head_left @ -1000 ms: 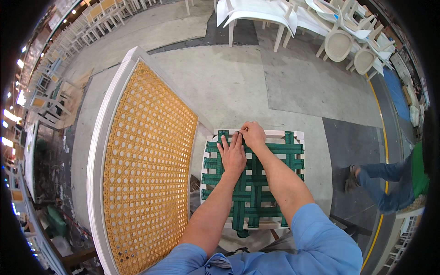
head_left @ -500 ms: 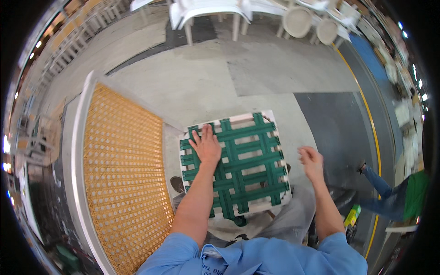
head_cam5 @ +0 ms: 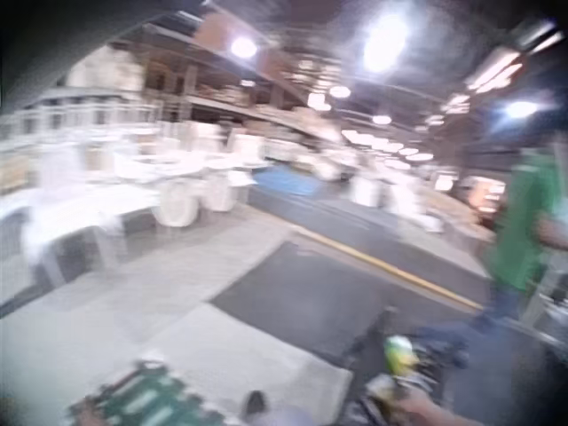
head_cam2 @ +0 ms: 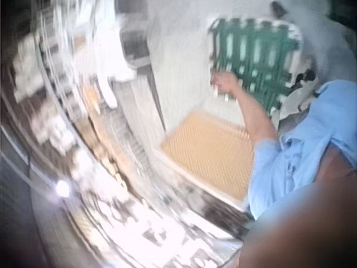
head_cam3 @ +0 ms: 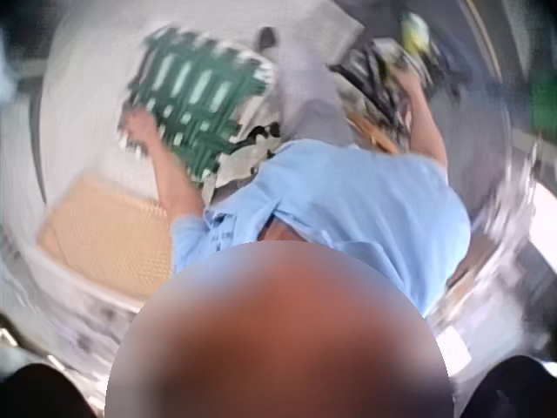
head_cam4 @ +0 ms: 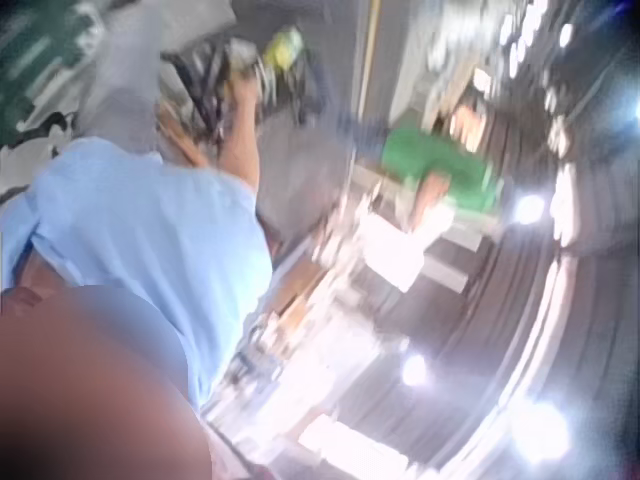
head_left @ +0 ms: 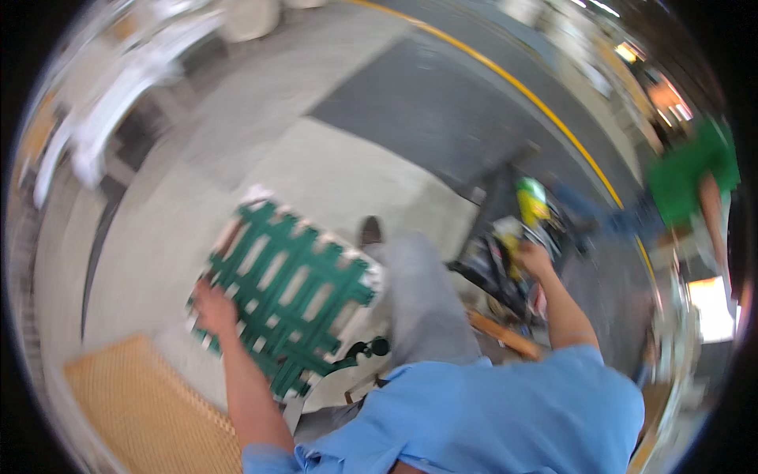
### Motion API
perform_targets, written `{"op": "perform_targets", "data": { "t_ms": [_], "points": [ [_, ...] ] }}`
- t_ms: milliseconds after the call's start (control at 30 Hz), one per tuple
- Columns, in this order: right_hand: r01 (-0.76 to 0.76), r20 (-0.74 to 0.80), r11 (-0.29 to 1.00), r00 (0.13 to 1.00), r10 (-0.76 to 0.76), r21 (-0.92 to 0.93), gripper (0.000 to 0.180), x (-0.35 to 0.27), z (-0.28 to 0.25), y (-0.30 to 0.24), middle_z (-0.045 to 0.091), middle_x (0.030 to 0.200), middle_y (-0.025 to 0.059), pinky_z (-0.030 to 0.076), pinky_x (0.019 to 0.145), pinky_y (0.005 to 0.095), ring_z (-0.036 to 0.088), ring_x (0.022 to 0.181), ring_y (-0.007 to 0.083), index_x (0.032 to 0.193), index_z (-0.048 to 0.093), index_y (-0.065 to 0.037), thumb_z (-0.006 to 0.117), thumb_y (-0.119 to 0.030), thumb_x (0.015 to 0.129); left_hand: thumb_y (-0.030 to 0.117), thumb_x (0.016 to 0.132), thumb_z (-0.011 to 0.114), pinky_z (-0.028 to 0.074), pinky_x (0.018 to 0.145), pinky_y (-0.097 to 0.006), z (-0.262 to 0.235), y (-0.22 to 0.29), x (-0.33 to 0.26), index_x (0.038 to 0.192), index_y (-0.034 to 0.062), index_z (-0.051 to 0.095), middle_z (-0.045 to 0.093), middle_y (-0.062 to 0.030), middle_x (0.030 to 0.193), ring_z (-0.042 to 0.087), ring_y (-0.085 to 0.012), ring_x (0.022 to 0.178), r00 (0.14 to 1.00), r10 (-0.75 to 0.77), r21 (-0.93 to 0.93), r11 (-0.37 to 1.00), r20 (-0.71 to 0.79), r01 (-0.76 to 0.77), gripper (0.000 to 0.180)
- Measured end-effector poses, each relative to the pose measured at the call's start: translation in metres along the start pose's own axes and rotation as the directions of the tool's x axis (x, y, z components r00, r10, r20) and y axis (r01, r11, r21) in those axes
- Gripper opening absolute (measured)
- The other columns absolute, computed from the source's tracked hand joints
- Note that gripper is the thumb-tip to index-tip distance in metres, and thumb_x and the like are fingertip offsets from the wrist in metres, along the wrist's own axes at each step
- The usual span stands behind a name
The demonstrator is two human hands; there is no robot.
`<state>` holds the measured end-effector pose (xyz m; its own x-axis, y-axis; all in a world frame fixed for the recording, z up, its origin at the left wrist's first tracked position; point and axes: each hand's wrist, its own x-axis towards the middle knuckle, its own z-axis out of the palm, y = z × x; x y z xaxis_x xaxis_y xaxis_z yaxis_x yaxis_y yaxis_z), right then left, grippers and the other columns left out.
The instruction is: The person weaves green plastic straps into a white chair seat frame, using a staple gun to secure the straps and scissors to trim excess material. The person repeatedly threads the straps through the frame and staples them in place.
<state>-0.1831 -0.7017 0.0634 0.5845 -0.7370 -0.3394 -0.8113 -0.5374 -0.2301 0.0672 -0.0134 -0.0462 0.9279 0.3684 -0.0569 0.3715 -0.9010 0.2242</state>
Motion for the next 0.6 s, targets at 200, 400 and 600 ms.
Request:
{"op": "perform_targets", "data": {
  "t_ms": [200,400,600],
  "points": [
    [-0.031,0.129,0.931,0.992,-0.017,0.365,0.047,0.012,0.028,-0.009,0.064,0.092,0.0043,0.051,0.073,0.0362,0.061,0.080,0.0229,0.116,0.060,-0.001,0.069,-0.002,0.070,0.040,0.100,0.044,0.019,0.114,-0.070,-0.041,0.015,0.004,0.154,0.0267,0.033,0.028,0.0047,0.162,0.022,-0.0408,0.149,0.982,-0.100,0.042,0.995,0.160,0.094,0.057],
    [0.321,-0.051,0.821,0.940,-0.339,0.472,0.042,-0.010,0.003,-0.066,0.061,0.090,0.0012,0.048,0.060,0.0331,0.058,0.069,0.0201,0.109,0.060,-0.007,0.068,0.002,0.069,0.040,0.101,0.046,0.007,0.120,-0.065,-0.024,-0.001,-0.010,0.155,0.0289,0.033,0.025,0.0091,0.163,0.013,-0.0390,0.152,0.990,-0.128,-0.156,0.978,0.062,0.136,0.057],
    [0.175,0.339,0.712,0.786,-0.517,0.680,0.030,-0.077,-0.007,-0.270,0.062,0.080,-0.0013,0.044,0.051,0.0267,0.053,0.059,0.0095,0.115,0.061,-0.010,0.069,-0.029,0.094,0.037,0.100,0.047,0.000,0.122,-0.061,-0.015,-0.001,-0.016,0.155,0.0277,0.035,0.026,0.0098,0.163,0.009,-0.0346,0.153,0.987,-0.153,-0.233,0.959,0.048,0.160,0.057]
  ]
}}
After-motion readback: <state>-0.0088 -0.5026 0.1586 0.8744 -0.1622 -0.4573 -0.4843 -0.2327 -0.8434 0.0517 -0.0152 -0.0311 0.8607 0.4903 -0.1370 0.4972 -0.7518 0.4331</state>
